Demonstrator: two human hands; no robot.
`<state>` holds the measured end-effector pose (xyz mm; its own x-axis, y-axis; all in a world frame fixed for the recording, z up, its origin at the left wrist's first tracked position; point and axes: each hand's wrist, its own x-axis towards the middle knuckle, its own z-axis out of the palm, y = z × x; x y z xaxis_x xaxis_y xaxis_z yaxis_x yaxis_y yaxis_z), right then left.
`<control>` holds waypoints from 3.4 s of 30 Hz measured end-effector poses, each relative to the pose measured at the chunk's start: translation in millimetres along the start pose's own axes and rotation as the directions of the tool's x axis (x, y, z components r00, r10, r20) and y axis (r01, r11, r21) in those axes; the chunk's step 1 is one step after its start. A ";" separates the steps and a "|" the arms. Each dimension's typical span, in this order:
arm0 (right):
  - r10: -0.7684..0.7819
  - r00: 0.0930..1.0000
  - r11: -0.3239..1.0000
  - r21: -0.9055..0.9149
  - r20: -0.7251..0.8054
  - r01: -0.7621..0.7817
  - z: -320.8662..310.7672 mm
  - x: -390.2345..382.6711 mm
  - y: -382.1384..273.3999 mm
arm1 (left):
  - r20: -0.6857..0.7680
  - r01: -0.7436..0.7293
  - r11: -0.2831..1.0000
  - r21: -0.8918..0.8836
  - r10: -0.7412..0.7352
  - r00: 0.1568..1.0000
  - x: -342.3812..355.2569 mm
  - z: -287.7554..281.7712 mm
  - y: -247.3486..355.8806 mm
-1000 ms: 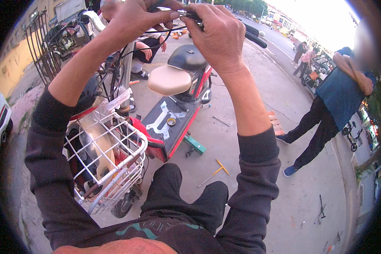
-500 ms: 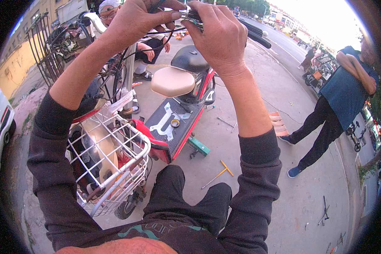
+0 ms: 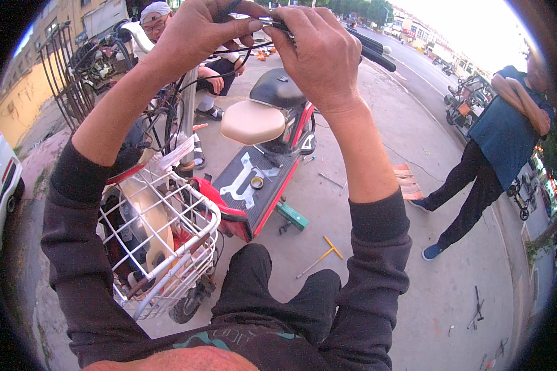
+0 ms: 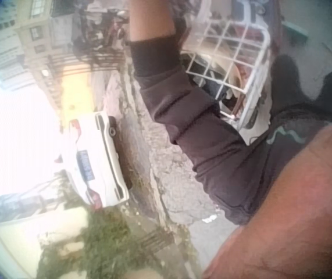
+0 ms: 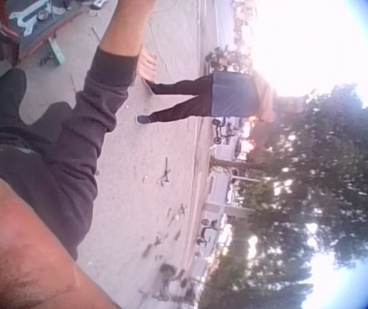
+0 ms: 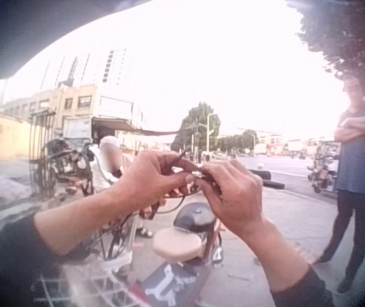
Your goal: The person repairs wiring on a red electric scooter. They strip and twist wires, wrap connections with electrical tape, and route the wires along the handlebars. The person also briefly handles a small black component near the handlebar controls.
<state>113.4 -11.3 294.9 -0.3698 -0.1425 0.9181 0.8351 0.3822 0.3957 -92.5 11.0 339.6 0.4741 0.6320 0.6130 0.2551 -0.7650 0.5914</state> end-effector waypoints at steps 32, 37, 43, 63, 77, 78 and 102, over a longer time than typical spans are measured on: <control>0.113 0.994 0.989 0.097 0.010 -0.113 1.3 -7.1 0.5 | 0.002 -0.033 0.996 -0.077 0.033 0.999 2.3 4.9 -7.2; 0.158 0.980 0.984 0.059 0.118 -0.166 -3.2 -10.6 5.2 | -0.009 -0.010 1.000 -0.010 0.009 1.000 0.2 6.4 -2.3; 0.050 0.999 0.989 -0.140 -0.009 -0.050 -25.5 -17.3 7.8 | 0.003 0.027 1.000 0.002 -0.027 1.000 -16.4 1.7 18.8; 0.166 0.969 0.964 -0.239 0.182 -0.121 -11.9 -40.2 56.3 | 0.117 -0.497 0.695 0.519 0.518 0.847 -31.2 27.0 28.8; 0.188 0.969 0.972 -0.173 0.162 -0.160 -11.9 -48.0 57.0 | 0.081 -0.302 0.255 0.919 0.626 0.775 -5.5 61.3 23.1; 0.179 0.970 0.975 -0.162 0.167 -0.152 -13.1 -48.0 58.3 | 0.054 -0.237 0.245 0.940 0.580 0.813 -7.1 65.5 26.6; 0.174 0.979 0.983 -0.071 0.102 -0.167 -2.6 -53.0 58.9 | -0.139 -0.280 0.585 0.761 0.569 0.811 -10.1 78.8 26.8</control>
<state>183.2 16.3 269.6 -0.2585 0.0206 0.9658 0.9120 0.3348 0.2370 -24.1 -25.7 307.9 0.4127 0.0945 0.9060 0.6576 -0.7192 -0.2245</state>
